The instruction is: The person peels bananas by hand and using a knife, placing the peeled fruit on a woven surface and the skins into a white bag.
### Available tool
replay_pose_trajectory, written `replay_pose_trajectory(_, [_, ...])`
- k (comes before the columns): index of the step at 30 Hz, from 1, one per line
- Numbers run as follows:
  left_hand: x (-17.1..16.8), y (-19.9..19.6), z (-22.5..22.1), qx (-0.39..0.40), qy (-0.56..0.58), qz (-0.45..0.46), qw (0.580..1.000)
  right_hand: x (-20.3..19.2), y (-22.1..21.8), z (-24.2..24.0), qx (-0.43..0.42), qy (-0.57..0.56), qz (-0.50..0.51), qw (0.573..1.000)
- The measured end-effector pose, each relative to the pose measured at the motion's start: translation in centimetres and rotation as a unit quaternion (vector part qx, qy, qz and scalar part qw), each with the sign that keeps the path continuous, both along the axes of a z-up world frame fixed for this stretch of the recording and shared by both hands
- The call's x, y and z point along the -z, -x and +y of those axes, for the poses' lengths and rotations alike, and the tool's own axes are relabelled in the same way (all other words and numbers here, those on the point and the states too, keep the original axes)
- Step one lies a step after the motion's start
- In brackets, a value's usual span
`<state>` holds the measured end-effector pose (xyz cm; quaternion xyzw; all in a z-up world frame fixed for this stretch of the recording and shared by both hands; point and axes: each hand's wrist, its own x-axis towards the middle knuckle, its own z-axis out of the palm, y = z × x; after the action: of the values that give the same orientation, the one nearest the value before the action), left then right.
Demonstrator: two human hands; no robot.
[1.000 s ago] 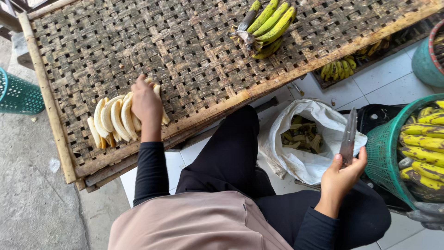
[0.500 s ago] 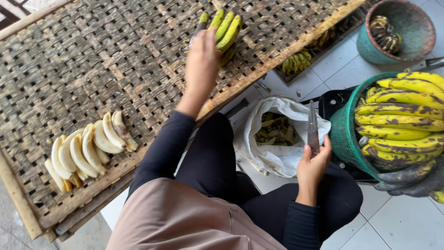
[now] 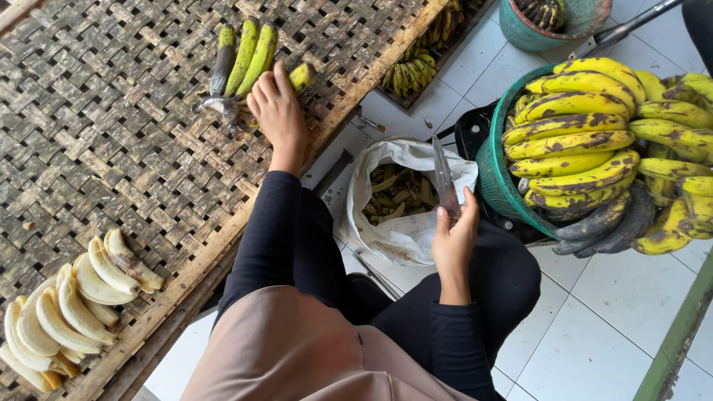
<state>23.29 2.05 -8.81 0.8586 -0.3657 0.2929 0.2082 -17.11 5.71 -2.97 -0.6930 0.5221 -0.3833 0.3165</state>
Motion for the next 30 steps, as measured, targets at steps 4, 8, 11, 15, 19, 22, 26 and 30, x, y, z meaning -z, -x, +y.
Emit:
replay_pose_trajectory(4, [-2.0,0.5,-0.1,-0.041,0.052,-0.031,0.997,-0.1,-0.4,0.3,-0.003,-0.002,0.011,1.000])
replay_pose_trajectory(8, [-3.2,1.9,1.4,0.003,0.192,0.100,0.976,-0.1,-0.1,0.3,0.000,-0.005,0.001,1.000])
replay_pose_trajectory(11, [-3.6,1.4,2.9,0.067,0.373,0.249,0.891,-0.2,0.1,0.1,-0.001,-0.020,-0.009,1.000])
replay_pose_trajectory(15, [-2.9,-2.3,4.7,0.116,0.624,0.352,0.688,0.2,-0.1,0.0,-0.010,-0.025,-0.016,1.000])
replay_pose_trajectory(19, [-1.8,-5.2,7.3,0.171,0.753,0.510,0.378,1.2,-0.1,-0.2,-0.028,-0.004,-0.031,0.999])
replay_pose_trajectory(22, [-2.7,-5.3,9.8,0.311,0.739,0.542,0.252,1.9,0.0,-0.5,-0.023,-0.023,-0.035,0.999])
replay_pose_trajectory(26, [-6.8,-1.3,11.4,0.412,0.637,0.551,0.347,1.9,-0.1,-0.7,-0.041,-0.045,-0.093,0.994])
replay_pose_trajectory(30, [-10.4,6.9,12.5,0.349,0.354,0.462,0.734,1.2,0.2,-0.5,-0.093,-0.175,-0.221,0.955])
